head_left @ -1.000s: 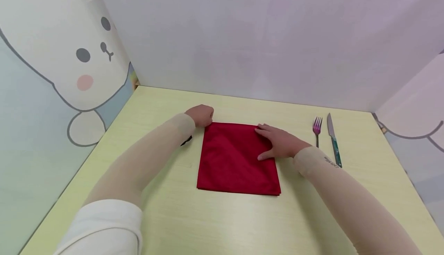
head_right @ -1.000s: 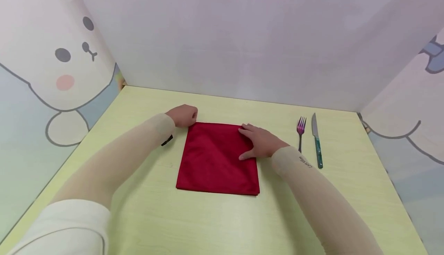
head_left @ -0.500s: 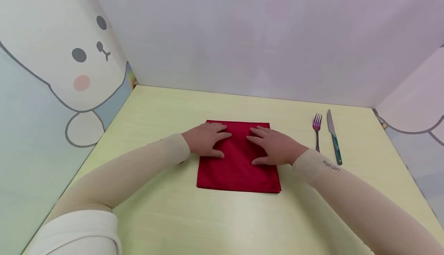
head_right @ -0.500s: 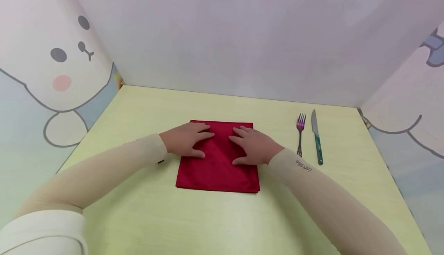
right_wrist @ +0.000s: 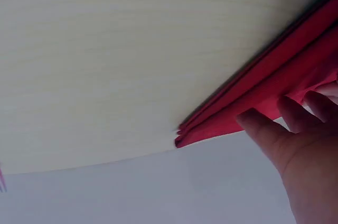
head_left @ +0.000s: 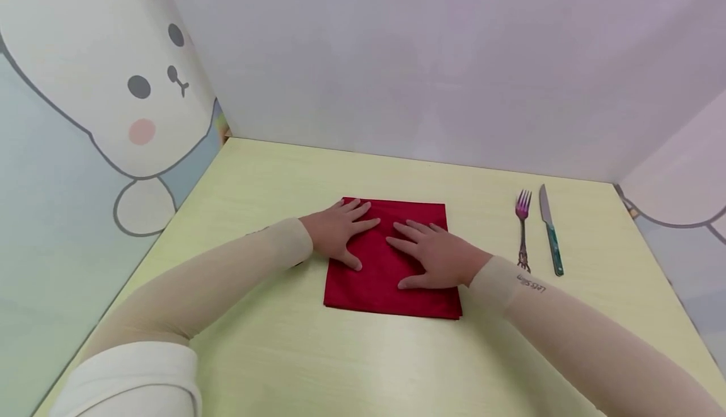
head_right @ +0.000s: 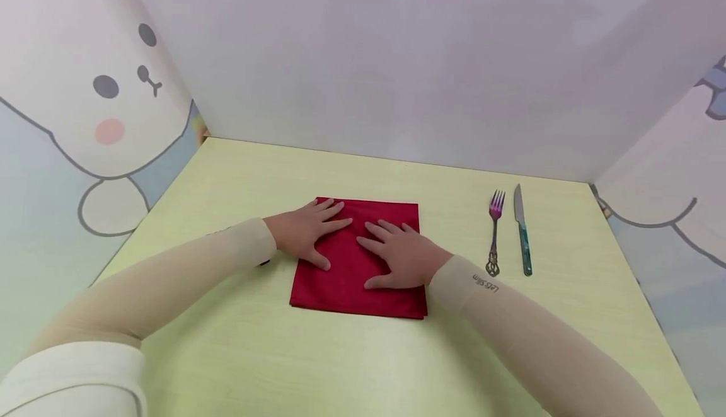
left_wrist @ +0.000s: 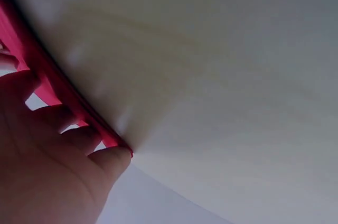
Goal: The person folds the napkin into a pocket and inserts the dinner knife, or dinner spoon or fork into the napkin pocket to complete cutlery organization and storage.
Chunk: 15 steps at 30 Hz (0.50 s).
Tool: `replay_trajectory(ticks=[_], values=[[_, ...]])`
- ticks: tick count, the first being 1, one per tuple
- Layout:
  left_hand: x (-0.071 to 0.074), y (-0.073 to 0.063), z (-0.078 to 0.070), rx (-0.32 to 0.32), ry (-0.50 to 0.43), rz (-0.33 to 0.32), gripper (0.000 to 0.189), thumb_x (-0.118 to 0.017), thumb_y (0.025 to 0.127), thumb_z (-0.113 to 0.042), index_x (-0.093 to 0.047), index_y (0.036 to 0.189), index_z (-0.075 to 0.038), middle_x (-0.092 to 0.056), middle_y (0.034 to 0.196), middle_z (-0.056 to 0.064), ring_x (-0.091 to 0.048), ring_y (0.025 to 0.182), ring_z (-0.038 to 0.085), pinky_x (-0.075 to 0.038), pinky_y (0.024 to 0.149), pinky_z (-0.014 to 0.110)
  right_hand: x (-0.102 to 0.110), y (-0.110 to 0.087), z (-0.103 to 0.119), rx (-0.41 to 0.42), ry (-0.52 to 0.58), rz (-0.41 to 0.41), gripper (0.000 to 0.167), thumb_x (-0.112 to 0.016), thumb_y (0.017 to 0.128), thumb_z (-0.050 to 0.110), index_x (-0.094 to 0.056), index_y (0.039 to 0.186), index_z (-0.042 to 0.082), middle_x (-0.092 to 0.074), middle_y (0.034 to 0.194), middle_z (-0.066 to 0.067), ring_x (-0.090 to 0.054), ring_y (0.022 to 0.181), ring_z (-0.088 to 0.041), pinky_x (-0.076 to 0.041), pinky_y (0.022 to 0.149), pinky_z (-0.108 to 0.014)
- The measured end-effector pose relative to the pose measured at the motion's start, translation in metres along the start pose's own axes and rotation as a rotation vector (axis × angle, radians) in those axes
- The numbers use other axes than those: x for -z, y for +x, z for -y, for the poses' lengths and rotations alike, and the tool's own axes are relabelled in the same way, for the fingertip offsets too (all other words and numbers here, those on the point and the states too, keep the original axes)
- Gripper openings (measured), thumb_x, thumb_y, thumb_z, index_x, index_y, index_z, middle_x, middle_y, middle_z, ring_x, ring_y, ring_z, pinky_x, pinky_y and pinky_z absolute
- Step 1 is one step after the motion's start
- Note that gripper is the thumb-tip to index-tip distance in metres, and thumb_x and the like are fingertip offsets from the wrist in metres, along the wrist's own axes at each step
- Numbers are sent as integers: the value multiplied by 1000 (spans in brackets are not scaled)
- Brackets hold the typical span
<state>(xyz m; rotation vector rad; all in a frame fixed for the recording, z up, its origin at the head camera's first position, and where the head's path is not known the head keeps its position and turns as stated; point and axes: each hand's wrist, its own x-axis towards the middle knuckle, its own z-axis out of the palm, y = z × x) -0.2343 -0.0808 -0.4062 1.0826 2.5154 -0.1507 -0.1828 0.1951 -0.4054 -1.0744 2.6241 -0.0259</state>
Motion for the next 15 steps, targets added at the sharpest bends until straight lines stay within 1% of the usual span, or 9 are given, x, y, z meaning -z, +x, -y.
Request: replay_trajectory(ticks=[3,6,8,11,13,15], values=[[1,0,0,3,17,23,108,-64,85,-76,-12,167,-30,-2,173,6,4,158,33,-4,125,52,-3,-2,14,10,-24,28,97,-52,89,81,-28,165,25,-17,171,-5,-12,156,-37,-23,119,-63],[4,-1,-1,5,15,43,110,-65,84,-75,-11,168,-29,-1,173,7,5,158,34,-3,125,52,-7,-9,24,20,-34,31,99,-51,90,80,-28,165,20,-18,171,-6,-11,156,-40,-22,118,-67],[5,-1,-1,2,9,52,110,-65,84,-75,-10,168,-29,0,173,8,6,157,34,-2,125,53,-12,-17,29,20,-47,26,102,-49,89,82,-27,165,18,-18,171,-5,-11,156,-40,-20,118,-67],[7,-2,-2,-3,3,60,111,-64,84,-76,-9,168,-28,1,173,8,7,157,35,-2,125,53,-21,-33,33,34,-39,9,107,-47,88,85,-25,165,15,-17,171,-7,-9,156,-40,-14,120,-67],[7,-2,-2,-3,2,63,111,-63,84,-77,-8,168,-28,2,173,8,8,157,34,-1,125,52,-27,-44,35,47,-18,-1,109,-46,87,86,-24,165,13,-16,172,-7,-7,157,-39,-10,121,-66],[7,-3,-2,1,-3,65,112,-64,84,-76,-7,168,-29,2,173,8,8,157,34,-1,125,52,-33,-54,35,69,5,-19,109,-46,87,85,-25,165,12,-16,171,-9,-7,157,-39,-9,121,-65]])
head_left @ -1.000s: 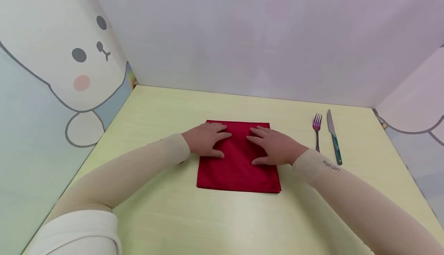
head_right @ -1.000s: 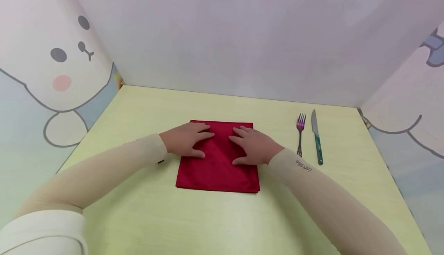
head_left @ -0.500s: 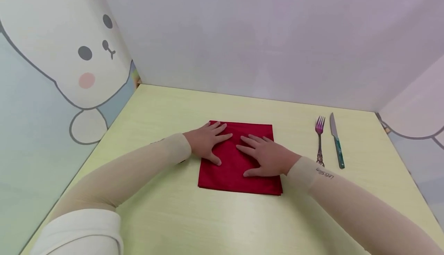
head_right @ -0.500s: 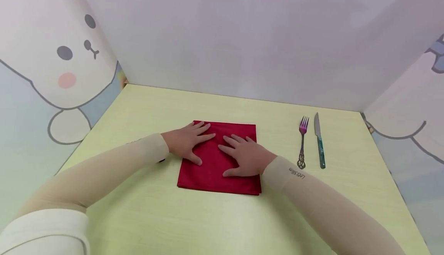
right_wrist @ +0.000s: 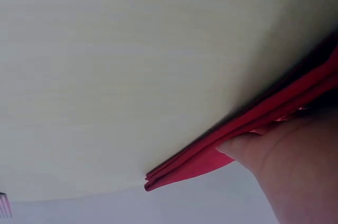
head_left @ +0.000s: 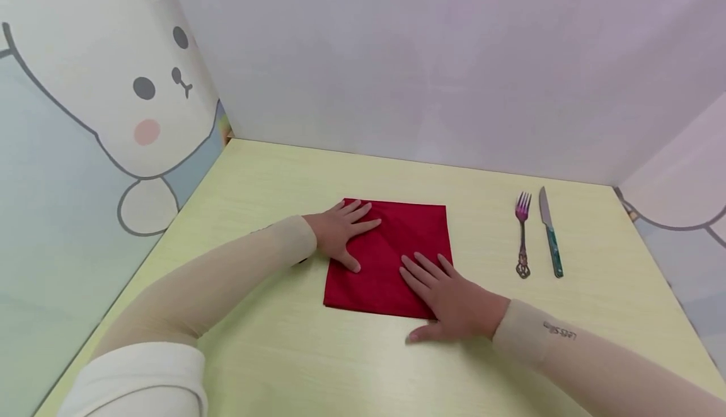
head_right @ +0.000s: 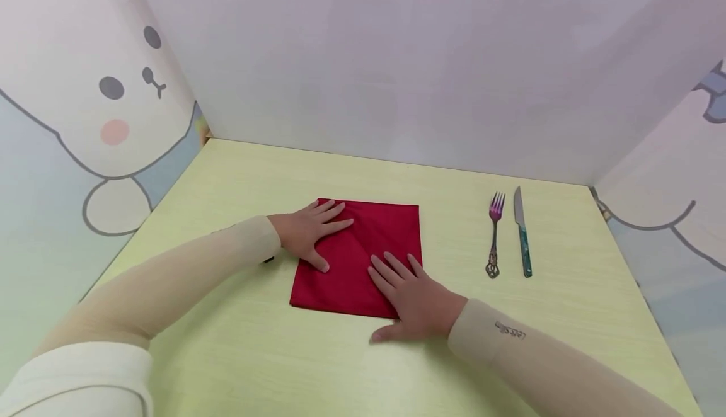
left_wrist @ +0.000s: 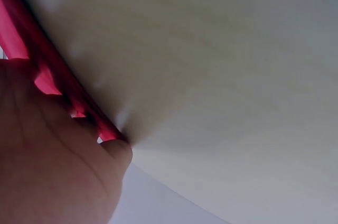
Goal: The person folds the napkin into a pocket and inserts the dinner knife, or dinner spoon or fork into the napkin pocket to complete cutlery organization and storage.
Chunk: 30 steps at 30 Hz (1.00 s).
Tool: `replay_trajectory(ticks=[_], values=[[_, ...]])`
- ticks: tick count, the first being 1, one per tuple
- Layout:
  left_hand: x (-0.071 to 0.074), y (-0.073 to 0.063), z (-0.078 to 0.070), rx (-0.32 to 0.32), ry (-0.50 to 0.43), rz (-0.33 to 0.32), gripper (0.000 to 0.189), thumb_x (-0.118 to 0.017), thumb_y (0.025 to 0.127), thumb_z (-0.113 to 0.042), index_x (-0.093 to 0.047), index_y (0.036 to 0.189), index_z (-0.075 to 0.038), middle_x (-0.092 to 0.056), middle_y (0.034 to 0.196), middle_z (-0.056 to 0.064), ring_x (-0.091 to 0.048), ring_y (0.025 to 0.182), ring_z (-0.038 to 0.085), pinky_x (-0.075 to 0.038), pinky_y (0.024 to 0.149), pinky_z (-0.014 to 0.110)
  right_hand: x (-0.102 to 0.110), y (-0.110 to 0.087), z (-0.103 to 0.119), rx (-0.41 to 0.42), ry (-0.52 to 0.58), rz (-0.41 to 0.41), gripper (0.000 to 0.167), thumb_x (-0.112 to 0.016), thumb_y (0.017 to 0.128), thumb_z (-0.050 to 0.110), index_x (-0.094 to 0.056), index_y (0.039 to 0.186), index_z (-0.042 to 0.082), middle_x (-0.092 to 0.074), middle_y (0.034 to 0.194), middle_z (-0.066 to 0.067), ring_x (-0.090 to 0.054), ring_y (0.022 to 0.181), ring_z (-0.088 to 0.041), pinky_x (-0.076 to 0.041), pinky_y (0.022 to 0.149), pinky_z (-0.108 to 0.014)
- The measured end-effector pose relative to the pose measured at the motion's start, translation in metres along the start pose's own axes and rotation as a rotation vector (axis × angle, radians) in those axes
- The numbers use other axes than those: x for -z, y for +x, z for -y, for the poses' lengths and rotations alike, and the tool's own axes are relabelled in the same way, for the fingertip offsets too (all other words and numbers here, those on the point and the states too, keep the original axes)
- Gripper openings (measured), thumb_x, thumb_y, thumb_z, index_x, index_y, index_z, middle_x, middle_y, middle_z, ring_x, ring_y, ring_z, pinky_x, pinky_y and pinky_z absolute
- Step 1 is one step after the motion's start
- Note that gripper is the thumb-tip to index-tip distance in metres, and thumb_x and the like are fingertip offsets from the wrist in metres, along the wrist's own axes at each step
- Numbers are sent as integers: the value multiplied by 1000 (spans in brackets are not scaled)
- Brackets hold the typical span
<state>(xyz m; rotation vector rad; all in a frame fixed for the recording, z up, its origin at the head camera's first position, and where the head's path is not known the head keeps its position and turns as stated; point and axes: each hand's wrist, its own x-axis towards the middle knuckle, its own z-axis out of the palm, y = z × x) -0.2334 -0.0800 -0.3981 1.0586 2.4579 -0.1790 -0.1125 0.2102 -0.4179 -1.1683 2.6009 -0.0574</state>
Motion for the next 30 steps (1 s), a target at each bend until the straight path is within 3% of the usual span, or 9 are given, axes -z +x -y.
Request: replay_trajectory(ticks=[9,20,24,30], values=[[1,2,2,-19,-12,-8,112,-64,84,-76,-7,168,-29,4,173,7,10,157,33,2,125,52,-28,-37,-2,31,-7,-95,106,-44,89,84,-26,165,12,-15,172,-7,-6,157,-34,-12,123,-59],[-1,1,6,-9,-33,-29,108,-66,85,-74,-12,167,-30,0,173,5,6,158,31,-2,126,48,-28,-38,-1,50,-29,-170,101,-47,93,79,-28,164,11,-19,171,-8,-13,157,-34,-14,123,-55],[-2,-2,12,-42,-36,-76,102,-70,86,-68,-19,167,-31,-4,173,4,2,158,30,-5,126,42,-25,-39,6,13,-23,-213,98,-50,94,76,-31,163,9,-24,169,-10,-19,155,-36,-18,123,-54],[-1,-5,20,-104,-16,-88,96,-76,84,-64,-27,163,-40,-8,173,0,-2,158,28,-4,126,41,-22,-41,33,-151,11,-199,94,-48,94,77,-40,159,11,-35,163,-15,-33,148,-41,-36,115,-56]])
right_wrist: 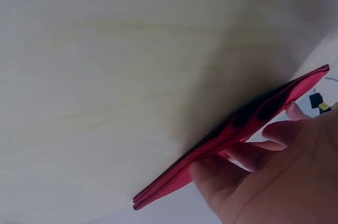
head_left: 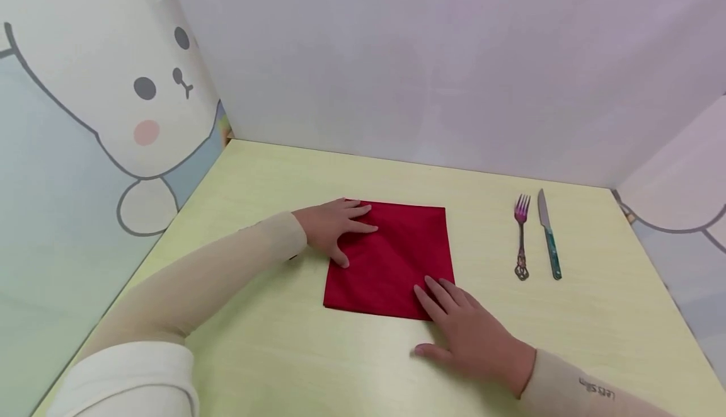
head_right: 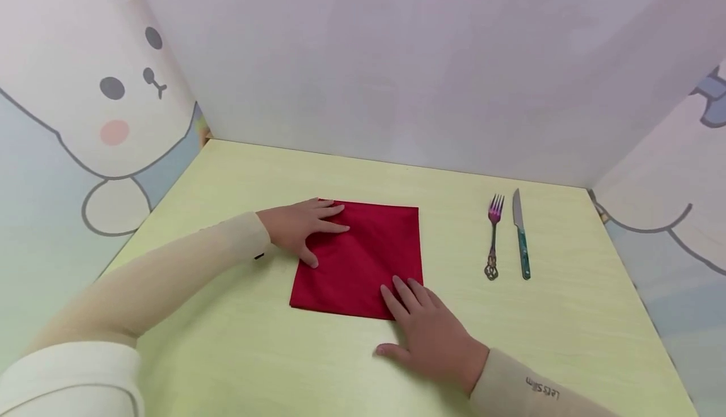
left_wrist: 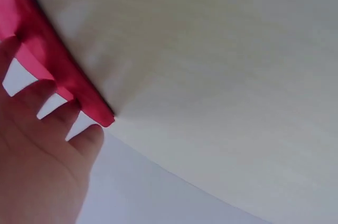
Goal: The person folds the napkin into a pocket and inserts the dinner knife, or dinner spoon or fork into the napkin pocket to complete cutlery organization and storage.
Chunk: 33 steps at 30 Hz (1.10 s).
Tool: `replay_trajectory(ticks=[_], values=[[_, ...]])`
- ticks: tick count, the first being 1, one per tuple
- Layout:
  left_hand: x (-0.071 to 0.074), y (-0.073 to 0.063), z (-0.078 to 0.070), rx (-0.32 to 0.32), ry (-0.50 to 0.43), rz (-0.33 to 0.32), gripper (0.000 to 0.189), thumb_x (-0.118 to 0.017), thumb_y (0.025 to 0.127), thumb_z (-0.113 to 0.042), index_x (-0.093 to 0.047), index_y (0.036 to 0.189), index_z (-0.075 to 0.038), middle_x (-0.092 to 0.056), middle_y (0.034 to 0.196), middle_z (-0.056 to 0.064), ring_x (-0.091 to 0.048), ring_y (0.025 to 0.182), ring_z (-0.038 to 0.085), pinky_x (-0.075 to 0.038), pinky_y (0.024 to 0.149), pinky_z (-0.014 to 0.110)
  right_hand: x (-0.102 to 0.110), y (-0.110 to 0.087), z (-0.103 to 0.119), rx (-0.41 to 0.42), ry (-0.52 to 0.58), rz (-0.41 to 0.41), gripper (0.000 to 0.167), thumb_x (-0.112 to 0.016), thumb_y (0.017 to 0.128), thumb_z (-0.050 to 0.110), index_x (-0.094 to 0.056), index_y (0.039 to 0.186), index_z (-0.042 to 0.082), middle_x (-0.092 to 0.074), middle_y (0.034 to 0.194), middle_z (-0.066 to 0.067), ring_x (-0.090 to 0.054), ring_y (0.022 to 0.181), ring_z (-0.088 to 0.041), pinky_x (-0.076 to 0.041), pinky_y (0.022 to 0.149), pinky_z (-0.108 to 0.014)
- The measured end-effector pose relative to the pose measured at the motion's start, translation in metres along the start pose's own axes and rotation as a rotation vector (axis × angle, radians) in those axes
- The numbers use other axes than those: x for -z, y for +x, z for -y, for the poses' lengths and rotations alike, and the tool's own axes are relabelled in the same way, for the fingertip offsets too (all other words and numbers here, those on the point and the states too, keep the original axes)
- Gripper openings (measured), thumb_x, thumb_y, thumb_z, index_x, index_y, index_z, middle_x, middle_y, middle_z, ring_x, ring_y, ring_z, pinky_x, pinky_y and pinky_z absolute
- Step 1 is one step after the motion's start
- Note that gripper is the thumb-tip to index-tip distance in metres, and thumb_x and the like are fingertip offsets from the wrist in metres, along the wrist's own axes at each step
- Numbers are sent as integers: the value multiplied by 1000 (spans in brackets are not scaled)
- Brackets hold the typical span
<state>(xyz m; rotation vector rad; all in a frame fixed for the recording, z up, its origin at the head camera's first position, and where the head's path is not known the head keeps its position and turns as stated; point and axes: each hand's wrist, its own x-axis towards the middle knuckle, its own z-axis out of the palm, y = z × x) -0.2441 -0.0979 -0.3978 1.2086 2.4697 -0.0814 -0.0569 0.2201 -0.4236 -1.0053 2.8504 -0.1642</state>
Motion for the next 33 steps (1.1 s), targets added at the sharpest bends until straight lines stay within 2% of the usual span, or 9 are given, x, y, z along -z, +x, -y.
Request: replay_trajectory(ticks=[2,7,11,18,27,33], values=[[1,0,1,-13,-1,19,97,-78,82,-63,-27,162,-44,-9,173,-2,-2,158,27,-4,126,41,0,0,8,-18,-2,9,93,-46,94,78,-43,158,11,-37,162,-15,-35,146,-42,-37,114,-57],[2,2,2,-27,-17,46,99,-80,80,-62,-28,162,-44,-9,173,-2,-3,158,29,-3,126,42,0,2,18,-8,-31,32,93,-42,95,79,-46,156,10,-37,162,-15,-34,145,-45,-37,114,-58],[1,2,2,-17,-21,49,100,-81,80,-62,-28,162,-44,-9,173,-3,-3,158,28,-5,126,42,1,2,19,-6,-57,51,93,-41,95,79,-45,157,10,-35,163,-16,-33,146,-45,-35,115,-58],[1,-1,1,10,-38,59,102,-82,79,-61,-26,162,-45,-8,173,-3,-1,158,27,-9,126,44,3,1,17,6,-58,39,90,-43,96,77,-46,156,10,-33,163,-18,-32,147,-44,-38,113,-58],[-6,-8,-3,42,-26,46,102,-79,82,-62,-23,164,-41,-8,173,0,-2,158,30,-9,126,48,8,1,-6,97,-88,52,88,-48,94,76,-44,158,15,-34,165,-14,-32,149,-39,-40,113,-53],[-14,-22,-20,131,-24,20,99,-73,85,-66,-23,165,-36,-12,172,4,-5,158,33,-11,125,51,15,8,-22,143,-78,22,84,-51,97,71,-49,154,10,-40,161,-15,-35,148,-39,-39,114,-53]])
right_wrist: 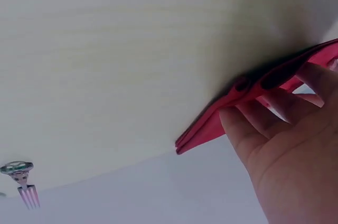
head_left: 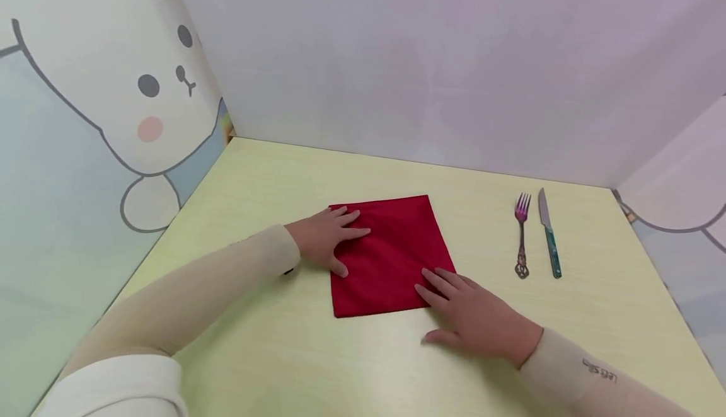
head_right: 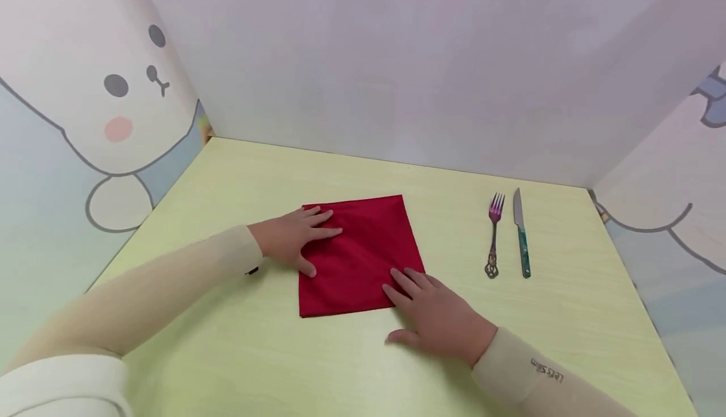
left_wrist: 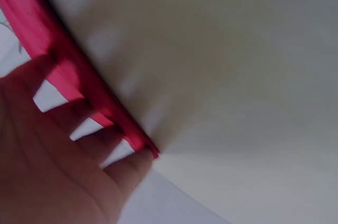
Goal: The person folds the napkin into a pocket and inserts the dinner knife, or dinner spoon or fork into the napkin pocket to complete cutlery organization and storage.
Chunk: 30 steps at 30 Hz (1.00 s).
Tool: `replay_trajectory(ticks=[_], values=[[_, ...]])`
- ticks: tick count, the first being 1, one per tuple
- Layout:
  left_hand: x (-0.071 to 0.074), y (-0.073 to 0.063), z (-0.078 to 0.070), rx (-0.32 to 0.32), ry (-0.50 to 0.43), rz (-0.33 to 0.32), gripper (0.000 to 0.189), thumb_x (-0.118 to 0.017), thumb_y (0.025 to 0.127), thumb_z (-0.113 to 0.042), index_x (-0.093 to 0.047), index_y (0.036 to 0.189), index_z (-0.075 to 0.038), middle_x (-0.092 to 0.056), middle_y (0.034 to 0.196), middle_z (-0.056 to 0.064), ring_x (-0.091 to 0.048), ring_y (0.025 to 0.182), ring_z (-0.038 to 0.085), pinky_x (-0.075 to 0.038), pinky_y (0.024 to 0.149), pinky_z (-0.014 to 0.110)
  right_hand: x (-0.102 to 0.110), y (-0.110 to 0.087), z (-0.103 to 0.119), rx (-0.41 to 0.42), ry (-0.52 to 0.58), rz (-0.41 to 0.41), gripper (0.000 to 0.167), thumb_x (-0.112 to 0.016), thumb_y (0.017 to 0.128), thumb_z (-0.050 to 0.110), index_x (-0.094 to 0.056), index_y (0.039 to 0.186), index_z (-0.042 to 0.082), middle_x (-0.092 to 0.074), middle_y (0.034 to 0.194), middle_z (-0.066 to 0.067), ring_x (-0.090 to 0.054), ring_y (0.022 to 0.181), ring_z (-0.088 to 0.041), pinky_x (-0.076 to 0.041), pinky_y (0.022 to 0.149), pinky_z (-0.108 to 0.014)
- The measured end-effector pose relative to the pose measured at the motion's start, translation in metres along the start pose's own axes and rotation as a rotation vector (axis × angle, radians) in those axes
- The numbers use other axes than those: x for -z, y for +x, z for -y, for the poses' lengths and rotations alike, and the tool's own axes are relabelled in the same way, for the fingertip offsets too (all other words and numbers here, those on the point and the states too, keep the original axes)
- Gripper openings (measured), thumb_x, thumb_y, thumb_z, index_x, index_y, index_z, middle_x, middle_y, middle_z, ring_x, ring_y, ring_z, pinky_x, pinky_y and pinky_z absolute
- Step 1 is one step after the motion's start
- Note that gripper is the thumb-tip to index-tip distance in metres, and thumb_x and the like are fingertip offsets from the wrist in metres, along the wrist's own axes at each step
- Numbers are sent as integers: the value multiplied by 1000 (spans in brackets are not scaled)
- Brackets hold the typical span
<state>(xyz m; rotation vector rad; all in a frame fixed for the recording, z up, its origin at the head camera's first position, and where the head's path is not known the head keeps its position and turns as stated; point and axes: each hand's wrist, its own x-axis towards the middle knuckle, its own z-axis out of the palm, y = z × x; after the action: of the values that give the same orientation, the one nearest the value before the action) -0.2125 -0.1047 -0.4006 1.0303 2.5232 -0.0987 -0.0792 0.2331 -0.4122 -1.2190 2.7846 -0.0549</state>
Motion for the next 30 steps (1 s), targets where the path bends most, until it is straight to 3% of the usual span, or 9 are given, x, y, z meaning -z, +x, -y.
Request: replay_trajectory(ticks=[7,13,20,26,30], values=[[-13,-26,-26,115,-16,-46,94,-67,90,-65,-25,166,-27,-17,170,14,-12,155,42,-15,123,58,2,20,-17,-45,-42,-24,91,-54,94,73,-44,157,8,-43,158,-17,-40,146,-36,-40,113,-54],[-23,-42,-53,163,-69,-85,91,-70,90,-61,-32,164,-25,-20,169,18,-17,152,50,-22,121,60,6,47,-35,-114,-76,-7,89,-57,94,71,-47,155,6,-44,156,-21,-40,145,-41,-34,116,-57],[-34,-57,-83,56,16,-126,82,-73,89,-57,-47,157,-19,-36,163,16,-32,147,44,-36,117,50,10,80,-61,-229,-14,57,89,-59,95,66,-40,159,8,-37,161,-22,-32,148,-45,-30,118,-59],[-35,-72,-102,-16,107,-164,76,-75,88,-55,-54,151,-18,-47,155,13,-46,135,34,-46,108,41,3,95,-73,-205,3,81,97,-60,91,72,-30,164,16,-27,167,-16,-20,154,-41,-24,121,-58],[-36,-72,-103,-44,112,-179,72,-74,89,-54,-56,149,-18,-50,153,11,-50,130,32,-48,104,38,0,97,-81,-159,-27,105,101,-54,88,80,-26,166,20,-23,169,-13,-17,155,-39,-24,121,-56]])
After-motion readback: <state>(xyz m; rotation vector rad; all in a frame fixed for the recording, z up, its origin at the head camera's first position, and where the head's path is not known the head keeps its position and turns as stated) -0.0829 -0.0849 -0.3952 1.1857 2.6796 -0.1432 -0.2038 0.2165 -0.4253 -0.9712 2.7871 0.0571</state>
